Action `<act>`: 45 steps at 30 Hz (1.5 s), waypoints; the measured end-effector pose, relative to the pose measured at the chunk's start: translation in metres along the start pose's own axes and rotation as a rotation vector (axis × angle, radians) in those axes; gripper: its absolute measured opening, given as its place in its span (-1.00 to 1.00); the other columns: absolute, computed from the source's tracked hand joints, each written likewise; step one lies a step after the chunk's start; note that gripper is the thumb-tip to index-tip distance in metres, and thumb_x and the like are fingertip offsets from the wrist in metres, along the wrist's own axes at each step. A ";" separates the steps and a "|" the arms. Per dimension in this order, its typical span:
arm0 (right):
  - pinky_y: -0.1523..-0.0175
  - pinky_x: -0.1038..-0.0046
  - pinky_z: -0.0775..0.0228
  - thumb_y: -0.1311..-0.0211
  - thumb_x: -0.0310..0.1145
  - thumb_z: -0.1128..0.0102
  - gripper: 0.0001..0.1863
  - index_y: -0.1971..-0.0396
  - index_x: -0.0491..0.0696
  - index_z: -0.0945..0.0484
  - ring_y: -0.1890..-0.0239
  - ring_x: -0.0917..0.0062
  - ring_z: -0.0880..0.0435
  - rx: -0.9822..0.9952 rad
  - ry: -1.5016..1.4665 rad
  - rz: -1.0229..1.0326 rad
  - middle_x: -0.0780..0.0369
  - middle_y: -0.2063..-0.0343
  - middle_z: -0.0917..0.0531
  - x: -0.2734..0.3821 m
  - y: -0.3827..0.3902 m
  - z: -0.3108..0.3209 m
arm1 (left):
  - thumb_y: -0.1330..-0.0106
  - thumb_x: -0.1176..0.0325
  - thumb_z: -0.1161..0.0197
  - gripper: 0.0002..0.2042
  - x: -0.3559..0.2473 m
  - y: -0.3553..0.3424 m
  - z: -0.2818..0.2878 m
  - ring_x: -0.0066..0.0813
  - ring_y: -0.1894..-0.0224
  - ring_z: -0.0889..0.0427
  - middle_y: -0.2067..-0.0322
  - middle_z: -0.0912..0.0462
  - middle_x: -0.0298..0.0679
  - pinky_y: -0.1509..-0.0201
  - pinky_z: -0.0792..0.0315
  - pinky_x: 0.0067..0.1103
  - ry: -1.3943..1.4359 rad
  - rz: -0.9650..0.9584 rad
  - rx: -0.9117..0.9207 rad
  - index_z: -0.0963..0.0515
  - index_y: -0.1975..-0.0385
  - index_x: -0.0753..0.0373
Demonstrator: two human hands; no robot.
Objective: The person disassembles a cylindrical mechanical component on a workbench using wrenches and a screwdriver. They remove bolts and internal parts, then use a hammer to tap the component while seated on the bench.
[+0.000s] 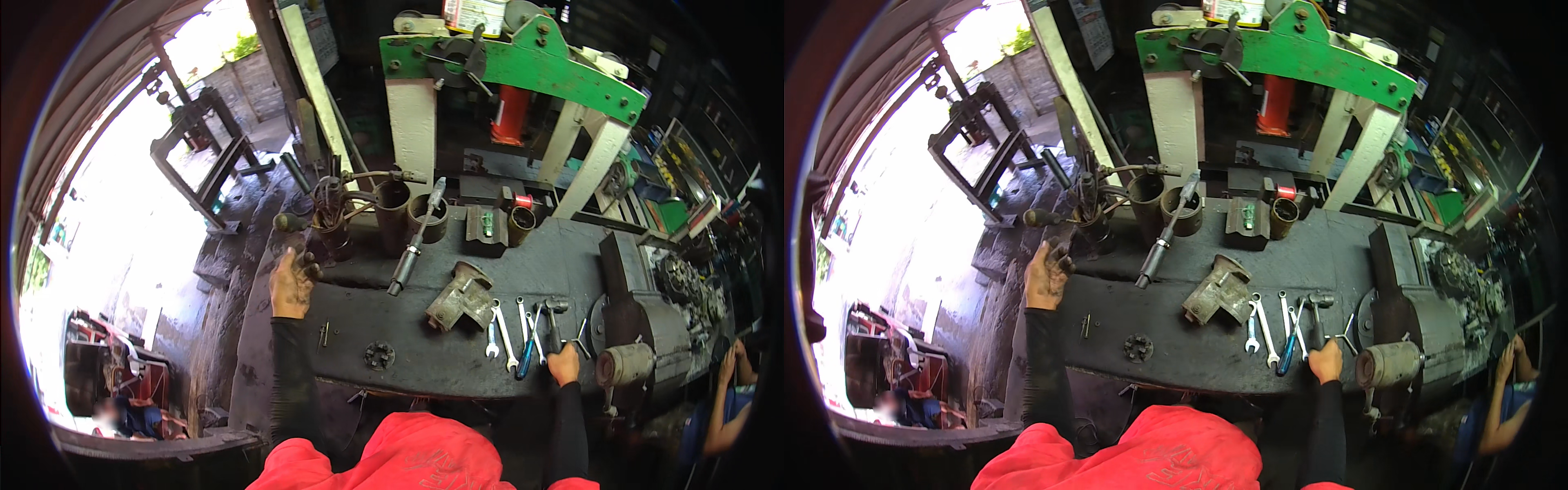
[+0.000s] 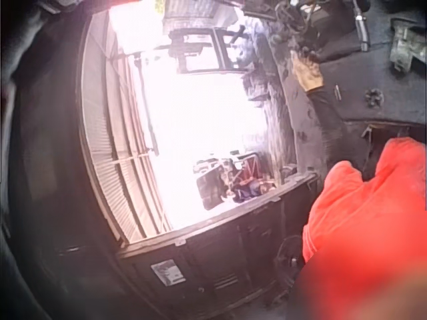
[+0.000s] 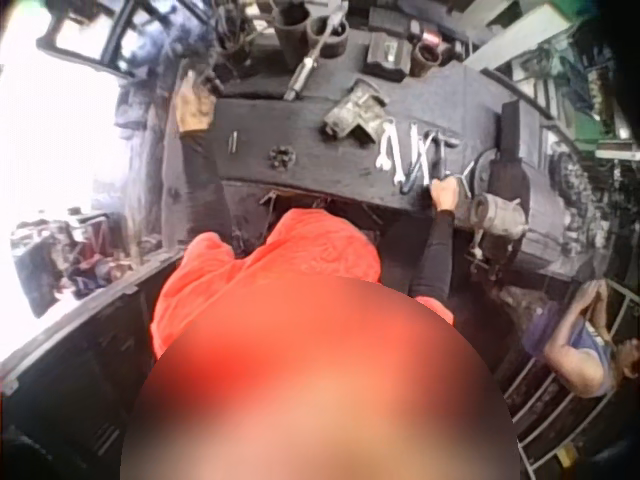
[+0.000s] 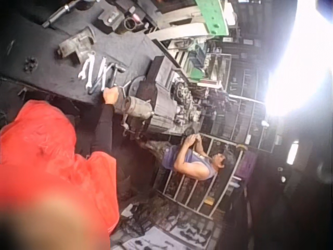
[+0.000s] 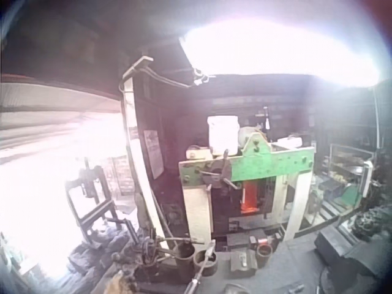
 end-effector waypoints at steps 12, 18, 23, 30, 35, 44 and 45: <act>0.69 0.47 -0.33 -0.33 -0.41 -0.35 -0.82 0.29 -0.13 -0.50 0.76 0.60 -0.47 0.136 -1.443 -0.090 0.29 0.65 -0.53 0.112 0.130 0.067 | -0.34 0.42 -0.30 -0.60 -0.023 -0.040 -0.107 -0.26 0.17 -0.60 0.07 -0.54 -0.01 0.16 -0.58 -0.47 0.963 0.376 0.598 -0.40 -0.07 0.50; 0.63 0.58 -0.32 -0.44 -0.28 -0.40 -0.66 0.03 -0.12 -0.45 0.70 0.71 -0.48 0.086 -1.545 0.031 0.36 0.56 -0.55 0.149 0.161 0.114 | -0.69 0.25 -0.06 -0.74 -0.046 0.103 -0.186 -0.32 0.14 -0.65 0.06 -0.61 -0.05 0.14 -0.64 -0.52 0.307 0.040 0.711 -0.46 -0.07 0.34; 0.56 0.57 -0.40 -0.53 -0.29 -0.30 -0.78 0.08 -0.10 -0.51 0.63 0.70 -0.53 0.003 -1.598 0.130 0.35 0.54 -0.55 0.130 0.198 0.165 | -0.66 0.32 -0.12 -0.79 0.061 0.203 -0.286 -0.31 0.06 -0.75 -0.01 -0.69 -0.10 -0.05 -0.69 -0.31 -0.100 0.178 0.904 -0.53 -0.12 0.27; 0.47 0.61 -0.39 -0.57 -0.23 -0.25 -0.64 -0.15 -0.11 -0.47 0.51 0.74 -0.50 -0.585 -1.236 0.102 0.36 0.37 -0.56 -0.005 0.227 0.276 | -0.60 0.26 -0.25 -0.72 0.242 0.313 -0.440 -0.38 0.11 -0.75 0.09 -0.70 -0.17 0.02 -0.71 -0.35 -0.061 0.616 1.259 -0.53 -0.07 0.35; 0.47 0.59 -0.40 -0.55 0.06 -0.24 -0.54 0.12 -0.11 -0.53 0.56 0.72 -0.50 -0.656 -1.204 -0.031 0.36 0.55 -0.52 -0.103 0.203 0.317 | -0.57 0.22 -0.30 -0.74 0.321 0.355 -0.516 -0.51 0.26 -0.73 0.22 -0.73 -0.29 0.07 -0.70 -0.43 -0.216 0.705 1.357 -0.58 0.00 0.30; 0.60 0.58 -0.29 -0.61 0.14 -0.10 -0.47 0.29 -0.09 -0.50 0.70 0.70 -0.44 -0.159 -1.372 -0.235 0.37 0.67 -0.49 -0.153 0.108 0.286 | -0.55 0.31 -0.29 -0.81 0.369 0.364 -0.521 -0.47 0.22 -0.74 0.21 -0.77 -0.22 0.07 -0.64 -0.51 -0.307 0.873 1.273 -0.61 0.06 0.32; 0.60 0.58 -0.29 -0.61 0.14 -0.09 -0.47 0.29 -0.09 -0.51 0.70 0.70 -0.44 -0.116 -1.341 -0.231 0.37 0.67 -0.49 -0.151 0.100 0.284 | -0.55 0.32 -0.28 -0.80 0.373 0.362 -0.517 -0.45 0.21 -0.75 0.19 -0.78 -0.20 0.04 -0.64 -0.49 -0.335 0.906 1.228 -0.61 0.05 0.33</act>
Point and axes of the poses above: each hand's wrist, its own y-axis away from the middle knuckle, its own z-axis out of the back of the hand, x = y × z, the point moved 8 cm from there along -y, towards the middle knuckle
